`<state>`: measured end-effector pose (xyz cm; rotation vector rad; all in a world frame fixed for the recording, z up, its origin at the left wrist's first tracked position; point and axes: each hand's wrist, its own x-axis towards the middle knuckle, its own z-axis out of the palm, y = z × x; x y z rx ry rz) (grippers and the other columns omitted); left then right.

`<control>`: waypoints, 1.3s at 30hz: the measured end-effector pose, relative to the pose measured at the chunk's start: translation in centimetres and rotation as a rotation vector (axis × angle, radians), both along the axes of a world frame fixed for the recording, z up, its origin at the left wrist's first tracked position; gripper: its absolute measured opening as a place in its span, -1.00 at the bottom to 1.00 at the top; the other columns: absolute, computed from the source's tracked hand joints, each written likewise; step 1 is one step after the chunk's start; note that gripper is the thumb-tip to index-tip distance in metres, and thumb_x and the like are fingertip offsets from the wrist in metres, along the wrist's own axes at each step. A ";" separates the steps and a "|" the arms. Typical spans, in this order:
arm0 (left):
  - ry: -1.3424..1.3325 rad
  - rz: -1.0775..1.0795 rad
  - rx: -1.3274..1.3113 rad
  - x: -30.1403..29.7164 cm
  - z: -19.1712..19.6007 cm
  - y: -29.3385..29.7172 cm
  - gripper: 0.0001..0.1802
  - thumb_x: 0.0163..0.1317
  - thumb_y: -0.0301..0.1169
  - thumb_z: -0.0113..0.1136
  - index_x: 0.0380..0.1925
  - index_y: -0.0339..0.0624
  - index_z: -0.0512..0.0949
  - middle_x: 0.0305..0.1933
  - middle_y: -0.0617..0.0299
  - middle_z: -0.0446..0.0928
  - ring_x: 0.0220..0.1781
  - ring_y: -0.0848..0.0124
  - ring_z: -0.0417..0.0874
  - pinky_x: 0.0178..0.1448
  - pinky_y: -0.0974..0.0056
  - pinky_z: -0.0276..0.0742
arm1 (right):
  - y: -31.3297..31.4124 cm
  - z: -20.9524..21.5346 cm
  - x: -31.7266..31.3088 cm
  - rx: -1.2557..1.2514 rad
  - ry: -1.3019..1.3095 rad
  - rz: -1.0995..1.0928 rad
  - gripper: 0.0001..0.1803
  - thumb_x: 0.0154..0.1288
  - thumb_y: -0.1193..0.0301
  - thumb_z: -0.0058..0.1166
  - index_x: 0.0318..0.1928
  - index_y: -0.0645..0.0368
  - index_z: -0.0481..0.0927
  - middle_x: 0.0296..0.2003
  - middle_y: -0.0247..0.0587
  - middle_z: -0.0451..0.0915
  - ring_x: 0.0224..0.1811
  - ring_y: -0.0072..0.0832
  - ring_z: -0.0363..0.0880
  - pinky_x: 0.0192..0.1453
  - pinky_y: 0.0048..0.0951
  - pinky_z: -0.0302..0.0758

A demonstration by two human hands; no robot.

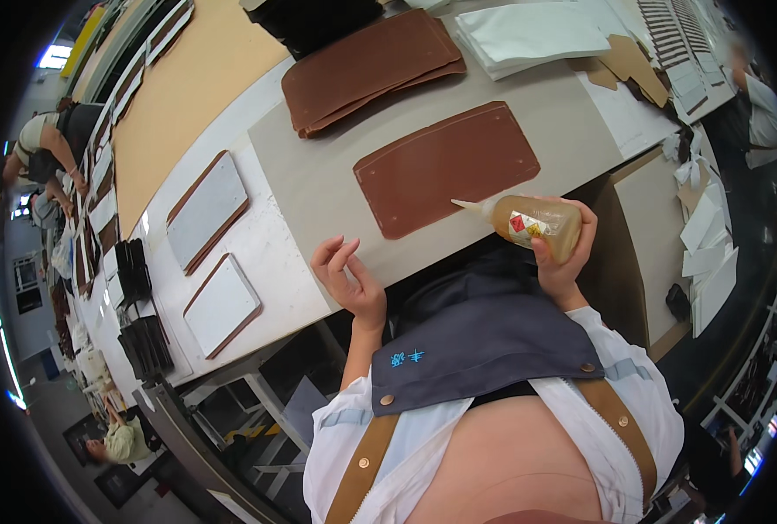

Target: The person applies glue from a squeeze bottle onto rectangular brown leather pieces and then places white fabric inserts on top. They smooth the inserts with their hands to ensure adhesion and then stack the finished units. The process is repeated for multiple items in a continuous assembly loop.

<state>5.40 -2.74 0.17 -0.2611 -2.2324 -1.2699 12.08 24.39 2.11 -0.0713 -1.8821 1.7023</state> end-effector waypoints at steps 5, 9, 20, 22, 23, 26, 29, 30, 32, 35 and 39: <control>-0.009 0.019 0.023 0.0 0.0 -0.2 -0.75 0.36 -0.70 -0.03 -0.06 -0.26 0.54 0.12 0.03 0.40 0.23 0.19 0.44 0.35 0.15 0.32 | -1.5 -0.5 -0.7 -0.001 0.016 0.120 -0.27 0.25 0.35 0.42 0.23 0.23 0.18 0.13 0.07 0.48 0.23 -0.15 0.56 0.33 -0.17 0.50; -0.027 0.046 0.026 0.1 -0.2 -0.4 -0.76 0.36 -0.67 -0.04 -0.04 -0.26 0.52 0.15 0.02 0.37 0.28 0.19 0.39 0.38 0.13 0.28 | -2.8 -0.2 -1.6 0.017 0.040 0.213 -0.25 0.23 0.38 0.43 0.24 0.24 0.18 0.13 0.08 0.48 0.24 -0.09 0.56 0.33 -0.13 0.53; -0.036 0.078 0.012 0.0 0.0 -0.5 -0.73 0.32 -0.69 -0.04 -0.02 -0.26 0.50 0.20 0.00 0.34 0.35 0.16 0.34 0.46 0.08 0.20 | -6.3 -0.6 -4.2 -0.035 0.129 0.429 -0.20 0.20 0.37 0.46 0.27 0.25 0.16 0.16 0.11 0.49 0.25 -0.08 0.56 0.34 -0.10 0.52; -0.036 0.081 0.026 0.1 -0.2 -0.5 -0.73 0.32 -0.69 -0.04 -0.02 -0.26 0.50 0.20 0.00 0.33 0.36 0.16 0.34 0.47 0.07 0.18 | -5.9 0.2 -4.7 -0.259 0.079 0.377 -0.18 0.25 0.29 0.42 0.31 0.24 0.13 0.15 0.07 0.49 0.24 -0.12 0.56 0.35 -0.12 0.51; -0.036 0.081 0.034 0.1 -0.2 -0.5 -0.73 0.32 -0.68 -0.03 -0.02 -0.26 0.50 0.20 0.00 0.33 0.36 0.16 0.33 0.47 0.06 0.17 | -5.6 0.7 -5.1 -0.370 0.054 0.348 -0.17 0.28 0.25 0.40 0.33 0.23 0.12 0.14 0.06 0.49 0.24 -0.14 0.55 0.35 -0.12 0.51; -0.001 0.119 0.070 0.0 -0.1 -0.3 -0.68 0.27 -0.70 -0.01 -0.04 -0.14 0.54 0.19 0.03 0.40 0.29 0.11 0.38 0.33 0.06 0.24 | -1.4 1.6 -6.6 -0.788 -0.105 0.109 -0.37 0.41 0.09 0.24 0.29 0.17 0.36 0.15 -0.20 0.54 0.20 -0.43 0.57 0.31 -0.30 0.53; 0.004 0.115 0.077 0.0 -0.1 -0.2 -0.70 0.29 -0.69 0.00 -0.05 -0.14 0.54 0.19 0.04 0.40 0.29 0.11 0.38 0.33 0.06 0.25 | 6.1 2.2 -9.0 -1.134 0.071 0.267 -0.48 0.52 0.18 0.08 0.32 0.18 0.38 0.25 -0.10 0.52 0.31 -0.22 0.51 0.44 -0.09 0.47; -0.011 0.097 0.069 -0.1 -0.2 -0.2 -0.71 0.30 -0.69 -0.01 -0.04 -0.19 0.53 0.20 0.03 0.38 0.31 0.13 0.36 0.38 0.06 0.21 | 8.7 2.3 -9.5 -1.255 0.103 0.346 -0.42 0.46 0.26 0.16 0.35 0.26 0.34 0.32 0.03 0.43 0.36 -0.11 0.44 0.48 -0.04 0.43; -0.041 0.078 0.049 0.0 -0.2 -0.3 -0.73 0.31 -0.68 -0.05 -0.03 -0.27 0.49 0.21 0.00 0.33 0.37 0.16 0.32 0.48 0.05 0.15 | 11.9 2.8 -10.6 -1.529 0.165 0.263 -0.34 0.38 0.30 0.23 0.36 0.29 0.30 0.36 0.10 0.35 0.38 -0.05 0.40 0.50 -0.01 0.42; -0.039 0.090 0.019 0.1 -0.2 -0.3 -0.73 0.31 -0.69 -0.05 -0.03 -0.28 0.50 0.21 0.00 0.33 0.37 0.16 0.32 0.49 0.06 0.14 | 14.4 3.6 -12.0 -1.937 0.240 0.317 -0.39 0.34 0.25 0.23 0.25 0.37 0.38 0.16 0.08 0.51 0.30 0.00 0.47 0.46 0.02 0.45; -0.005 0.110 0.025 -0.2 0.1 0.1 -0.70 0.28 -0.70 0.00 -0.07 -0.16 0.55 0.19 0.03 0.40 0.29 0.11 0.38 0.33 0.05 0.25 | 18.8 -0.2 -13.9 -2.198 0.342 0.426 -0.45 0.37 0.21 0.21 0.19 0.36 0.48 0.04 0.05 0.58 0.15 -0.11 0.58 0.27 -0.09 0.61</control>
